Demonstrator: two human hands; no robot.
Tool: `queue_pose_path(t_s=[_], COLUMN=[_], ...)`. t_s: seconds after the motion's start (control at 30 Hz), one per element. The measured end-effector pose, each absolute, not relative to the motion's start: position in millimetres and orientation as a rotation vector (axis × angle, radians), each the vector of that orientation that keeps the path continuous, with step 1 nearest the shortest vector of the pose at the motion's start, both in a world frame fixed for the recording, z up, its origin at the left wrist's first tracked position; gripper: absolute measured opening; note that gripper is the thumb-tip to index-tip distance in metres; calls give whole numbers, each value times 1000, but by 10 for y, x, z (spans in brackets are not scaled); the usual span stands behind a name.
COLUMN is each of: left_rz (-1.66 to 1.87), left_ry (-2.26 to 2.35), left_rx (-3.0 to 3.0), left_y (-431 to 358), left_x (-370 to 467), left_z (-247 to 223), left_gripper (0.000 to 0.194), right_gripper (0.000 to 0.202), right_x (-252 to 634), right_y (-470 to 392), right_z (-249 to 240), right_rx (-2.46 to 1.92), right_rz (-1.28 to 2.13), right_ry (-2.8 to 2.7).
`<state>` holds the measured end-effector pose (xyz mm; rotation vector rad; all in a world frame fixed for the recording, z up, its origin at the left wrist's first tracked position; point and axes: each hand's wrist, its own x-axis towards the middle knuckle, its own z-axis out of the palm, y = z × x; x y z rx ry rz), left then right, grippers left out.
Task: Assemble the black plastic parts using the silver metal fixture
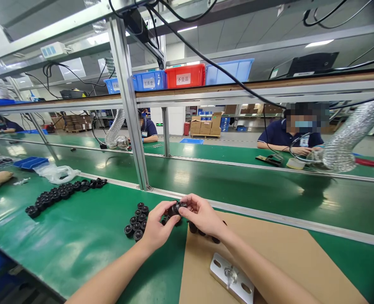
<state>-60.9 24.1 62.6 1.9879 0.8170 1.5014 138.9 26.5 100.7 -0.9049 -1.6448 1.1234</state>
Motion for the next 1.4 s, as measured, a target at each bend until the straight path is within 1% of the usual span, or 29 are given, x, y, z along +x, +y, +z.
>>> queue_pose_path(t_s=[0.27, 0.5, 0.6, 0.77, 0.87, 1.0, 1.07, 1.17, 1.2, 1.3, 1.4], left_rz=[1451, 1419, 1412, 1403, 1406, 1407, 1418, 1431, 1436, 1459, 1482], left_ry=[848, 836, 845, 887, 885, 856, 843, 847, 851, 868, 875], left_rx=[1953, 1850, 1836, 1840, 1857, 1919, 1929, 1905, 1895, 1876, 1869], left_y=[233, 279, 279, 284, 278, 256, 246, 235, 232, 228, 235], left_x=[-595, -609, -616, -634, -635, -623, -615, -603, -598, -582, -576], left_z=[637, 590, 598, 604, 624, 664, 679, 691, 692, 687, 678], left_gripper=[30, 36, 37, 37, 37, 34, 33, 33, 33, 34, 37], right_gripper=[21, 23, 21, 22, 22, 16, 22, 37, 38, 31, 23], right_x=[1405, 1500, 1522, 1547, 1538, 1508, 1513, 1545, 1555, 1561, 1537], right_y=[163, 182, 194, 208, 195, 165, 161, 172, 177, 195, 206], right_z=[1118, 1157, 1156, 1146, 1151, 1167, 1163, 1136, 1124, 1089, 1063], right_rx=[-973, -946, -929, -800, -807, -938, -955, -924, -918, -924, -937], right_rz=[882, 726, 665, 567, 539, 588, 599, 544, 522, 502, 557], right_ry=[-1822, -1968, -2021, -2117, -2134, -2088, -2083, -2115, -2125, -2142, -2126])
